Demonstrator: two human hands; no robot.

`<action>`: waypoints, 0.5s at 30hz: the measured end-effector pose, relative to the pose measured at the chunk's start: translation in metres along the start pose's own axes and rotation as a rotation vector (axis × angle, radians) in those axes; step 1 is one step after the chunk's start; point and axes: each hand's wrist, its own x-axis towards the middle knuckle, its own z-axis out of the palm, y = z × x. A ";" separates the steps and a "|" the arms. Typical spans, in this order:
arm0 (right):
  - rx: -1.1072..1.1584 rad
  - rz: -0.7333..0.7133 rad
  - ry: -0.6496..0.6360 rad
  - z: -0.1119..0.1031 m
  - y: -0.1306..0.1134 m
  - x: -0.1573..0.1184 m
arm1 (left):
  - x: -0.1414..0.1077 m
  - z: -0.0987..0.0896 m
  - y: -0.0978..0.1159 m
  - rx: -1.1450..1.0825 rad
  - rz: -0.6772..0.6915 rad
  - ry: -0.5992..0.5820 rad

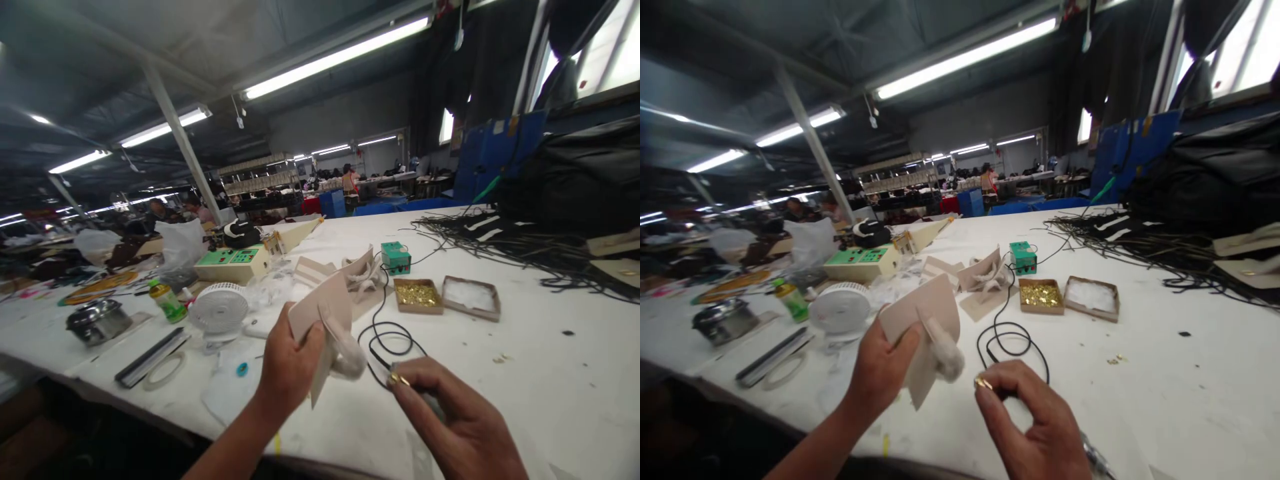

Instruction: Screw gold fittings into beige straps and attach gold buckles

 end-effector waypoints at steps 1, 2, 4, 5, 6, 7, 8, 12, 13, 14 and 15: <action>-0.010 -0.053 -0.020 0.001 -0.013 0.002 | -0.025 -0.002 0.008 -0.028 -0.027 -0.015; -0.022 -0.095 -0.047 0.003 -0.024 0.002 | -0.047 -0.003 0.015 -0.057 -0.058 -0.022; -0.046 -0.134 -0.077 0.009 -0.036 -0.004 | -0.085 -0.004 0.024 -0.134 -0.132 -0.025; -0.059 -0.135 -0.094 0.012 -0.039 -0.010 | -0.099 -0.004 0.027 -0.172 -0.167 -0.031; -0.074 -0.125 -0.103 0.015 -0.040 -0.017 | -0.111 -0.004 0.029 -0.205 -0.195 -0.039; -0.091 -0.115 -0.106 0.017 -0.040 -0.025 | -0.120 -0.004 0.029 -0.232 -0.214 -0.049; -0.112 -0.108 -0.102 0.018 -0.039 -0.032 | -0.127 -0.004 0.029 -0.252 -0.222 -0.059; -0.196 -0.126 -0.065 0.013 -0.038 -0.054 | -0.145 -0.001 0.026 -0.321 -0.211 -0.081; -0.217 -0.129 -0.059 0.011 -0.039 -0.058 | -0.148 0.001 0.026 -0.336 -0.202 -0.089; -0.237 -0.126 -0.051 0.009 -0.040 -0.061 | -0.150 0.002 0.026 -0.350 -0.191 -0.098; -0.258 -0.124 -0.044 0.007 -0.041 -0.063 | -0.153 0.004 0.027 -0.362 -0.181 -0.106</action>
